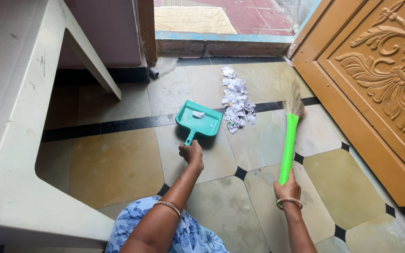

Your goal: The person sweeps scraps of paper into a dustpan using a broom and then lifts the dustpan.

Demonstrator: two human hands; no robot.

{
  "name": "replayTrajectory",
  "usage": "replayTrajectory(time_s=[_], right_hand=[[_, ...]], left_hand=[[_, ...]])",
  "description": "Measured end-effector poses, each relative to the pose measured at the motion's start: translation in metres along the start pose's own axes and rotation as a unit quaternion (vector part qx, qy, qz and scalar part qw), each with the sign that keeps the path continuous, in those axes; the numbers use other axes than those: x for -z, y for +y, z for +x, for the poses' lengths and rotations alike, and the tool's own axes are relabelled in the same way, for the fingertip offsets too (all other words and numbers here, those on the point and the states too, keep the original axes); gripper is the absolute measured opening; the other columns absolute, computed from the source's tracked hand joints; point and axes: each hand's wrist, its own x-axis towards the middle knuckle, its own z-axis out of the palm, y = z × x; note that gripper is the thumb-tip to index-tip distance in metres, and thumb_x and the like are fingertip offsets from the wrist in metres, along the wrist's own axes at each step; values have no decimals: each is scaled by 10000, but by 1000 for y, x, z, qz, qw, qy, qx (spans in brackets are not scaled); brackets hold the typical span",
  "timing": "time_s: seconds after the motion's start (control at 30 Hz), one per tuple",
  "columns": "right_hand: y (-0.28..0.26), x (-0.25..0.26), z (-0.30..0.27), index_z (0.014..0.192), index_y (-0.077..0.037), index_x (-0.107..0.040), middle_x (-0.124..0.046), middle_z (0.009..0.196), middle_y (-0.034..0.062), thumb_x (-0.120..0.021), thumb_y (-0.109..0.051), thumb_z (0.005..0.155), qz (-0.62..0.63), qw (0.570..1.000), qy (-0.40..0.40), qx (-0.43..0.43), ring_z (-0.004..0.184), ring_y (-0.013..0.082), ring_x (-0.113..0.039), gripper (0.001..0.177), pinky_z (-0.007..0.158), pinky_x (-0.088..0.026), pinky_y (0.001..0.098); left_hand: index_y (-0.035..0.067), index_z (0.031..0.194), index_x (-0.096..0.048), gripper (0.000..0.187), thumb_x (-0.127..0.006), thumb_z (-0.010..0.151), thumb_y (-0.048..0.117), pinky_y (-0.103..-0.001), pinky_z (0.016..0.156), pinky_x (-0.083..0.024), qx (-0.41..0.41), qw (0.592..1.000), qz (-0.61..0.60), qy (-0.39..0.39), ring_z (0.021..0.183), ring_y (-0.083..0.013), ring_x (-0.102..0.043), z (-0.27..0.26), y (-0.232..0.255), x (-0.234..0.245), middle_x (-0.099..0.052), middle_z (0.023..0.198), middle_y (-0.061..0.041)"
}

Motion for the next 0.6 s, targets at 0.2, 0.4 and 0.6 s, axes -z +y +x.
replayTrajectory(time_s=[0.2, 0.4, 0.6], right_hand=[[-72, -28, 159, 1412, -78, -469, -680, 1190, 279, -684, -148, 810, -163, 986, -46, -13, 1117, 464, -657, 643, 949, -544, 529], [-89, -42, 225, 1485, -128, -445, -708, 1166, 269, -691, -129, 829, -212, 975, -56, 19, 1086, 438, -689, 701, 937, -568, 501], [-2, -41, 113, 1599, -143, -387, -698, 1072, 288, -720, -181, 822, -153, 978, 5, 141, 983, 445, -691, 847, 878, -561, 515]], left_hand=[[12, 1451, -344, 724, -646, 853, 287, -453, 1070, -440, -3, 1000, -7, -11, 1319, -375, -457, -5, 11, 2, -335, 1462, -244], [41, 1476, -314, 745, -647, 862, 299, -481, 1122, -380, 8, 1000, 8, -15, 1405, -371, -357, -10, 19, 2, -253, 1532, -224], [116, 1514, -260, 798, -657, 851, 313, -553, 1195, -254, 47, 998, 19, -42, 1517, -380, -179, -20, 24, 1, -80, 1627, -218]])
